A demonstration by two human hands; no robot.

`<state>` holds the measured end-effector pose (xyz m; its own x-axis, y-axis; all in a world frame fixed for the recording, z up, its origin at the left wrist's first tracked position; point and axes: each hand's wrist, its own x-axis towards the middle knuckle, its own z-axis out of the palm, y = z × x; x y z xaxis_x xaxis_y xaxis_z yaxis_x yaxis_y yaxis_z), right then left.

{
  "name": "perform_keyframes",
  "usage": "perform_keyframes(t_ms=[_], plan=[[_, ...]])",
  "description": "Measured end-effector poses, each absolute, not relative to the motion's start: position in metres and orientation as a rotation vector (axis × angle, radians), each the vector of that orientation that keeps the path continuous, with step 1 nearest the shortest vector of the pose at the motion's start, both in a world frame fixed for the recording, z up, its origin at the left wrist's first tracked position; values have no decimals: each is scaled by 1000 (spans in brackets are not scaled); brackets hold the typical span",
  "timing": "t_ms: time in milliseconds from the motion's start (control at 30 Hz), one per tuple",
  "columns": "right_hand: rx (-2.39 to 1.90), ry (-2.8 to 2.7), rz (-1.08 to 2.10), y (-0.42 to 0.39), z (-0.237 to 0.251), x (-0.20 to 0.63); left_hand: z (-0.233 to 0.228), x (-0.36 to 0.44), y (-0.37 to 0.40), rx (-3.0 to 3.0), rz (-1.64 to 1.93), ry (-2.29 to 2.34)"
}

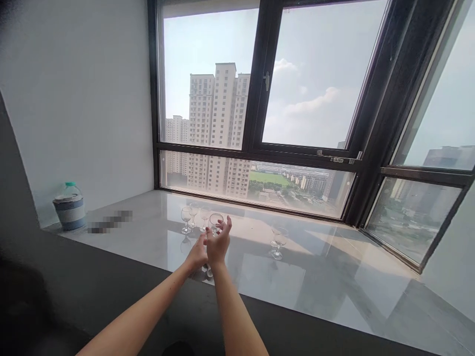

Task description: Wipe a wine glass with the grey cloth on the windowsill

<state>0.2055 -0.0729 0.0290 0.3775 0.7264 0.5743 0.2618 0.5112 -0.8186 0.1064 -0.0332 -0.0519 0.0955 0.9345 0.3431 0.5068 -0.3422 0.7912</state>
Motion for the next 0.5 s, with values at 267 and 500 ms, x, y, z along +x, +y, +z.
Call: perform_keyframes(t_ms=[267, 500], plan=[[-1214, -979, 111, -80, 22, 300, -50, 108, -35, 2087, 1198, 1529], [-1417, -920, -86, -91, -31, 383, -45, 111, -40, 2208, 1093, 1607]])
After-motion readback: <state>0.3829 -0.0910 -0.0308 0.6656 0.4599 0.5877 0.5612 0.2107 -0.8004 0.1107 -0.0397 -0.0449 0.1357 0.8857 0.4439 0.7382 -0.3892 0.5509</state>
